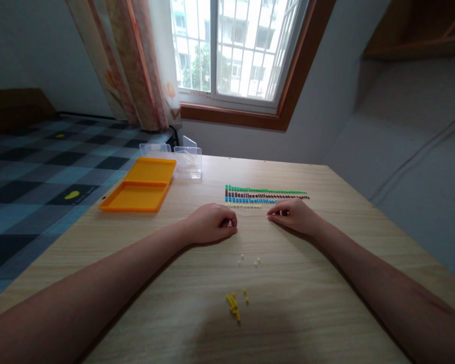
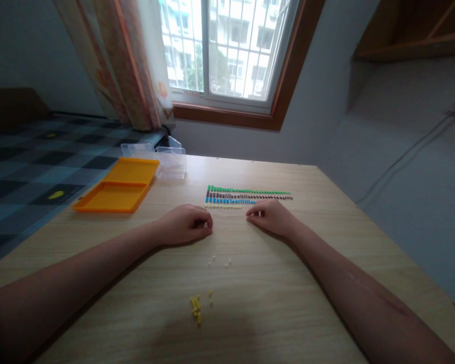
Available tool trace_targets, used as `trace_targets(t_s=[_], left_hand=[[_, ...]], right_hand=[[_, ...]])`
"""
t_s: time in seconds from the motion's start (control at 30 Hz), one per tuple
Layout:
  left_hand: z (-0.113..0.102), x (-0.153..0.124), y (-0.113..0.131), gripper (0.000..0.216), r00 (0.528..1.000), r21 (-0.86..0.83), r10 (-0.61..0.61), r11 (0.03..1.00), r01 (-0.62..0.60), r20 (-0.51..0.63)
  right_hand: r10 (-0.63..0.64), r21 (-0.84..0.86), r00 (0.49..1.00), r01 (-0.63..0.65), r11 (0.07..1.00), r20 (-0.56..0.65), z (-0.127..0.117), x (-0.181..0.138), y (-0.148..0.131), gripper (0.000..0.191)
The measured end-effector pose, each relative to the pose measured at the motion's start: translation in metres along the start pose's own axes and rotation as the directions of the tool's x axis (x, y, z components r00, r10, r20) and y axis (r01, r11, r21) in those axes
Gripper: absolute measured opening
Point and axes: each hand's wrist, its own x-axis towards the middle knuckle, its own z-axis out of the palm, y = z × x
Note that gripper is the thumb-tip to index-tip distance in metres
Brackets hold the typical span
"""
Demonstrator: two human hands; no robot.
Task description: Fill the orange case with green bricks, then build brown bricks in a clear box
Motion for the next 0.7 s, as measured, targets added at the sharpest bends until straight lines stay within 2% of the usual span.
trace_targets(t_s=[0.2,0.33,0.47,0.7], left_hand=[[-0.001,-0.001,0.001,0.012,1.0,0.006,0.003,1.0,-0.003,0.005],[-0.002,-0.001,0.004,0.013,1.0,0.009,0.0,1.0,0.0,0.006],[-0.001,-0.001,0.004,0.014,1.0,0.019,-0.011,1.0,0.011,0.007],[0.0,0.0,0.001,0.012,1.0,0.022,-0.001,1.0,0.001,0.004]], right_hand=[[-0.085,0.023,0.996,0.084,0.996,0.011,-0.005,-0.004,-0.004,0.019],[-0.105,-0.043,0.994,0.105,0.994,0.003,-0.002,-0.004,-0.005,0.021],[-0.065,-0.125,0.996,0.056,0.991,-0.067,0.003,-0.001,-0.004,0.024],[-0.002,-0.145,0.99,-0.019,0.989,-0.144,0.012,0.009,-0.003,0.024]])
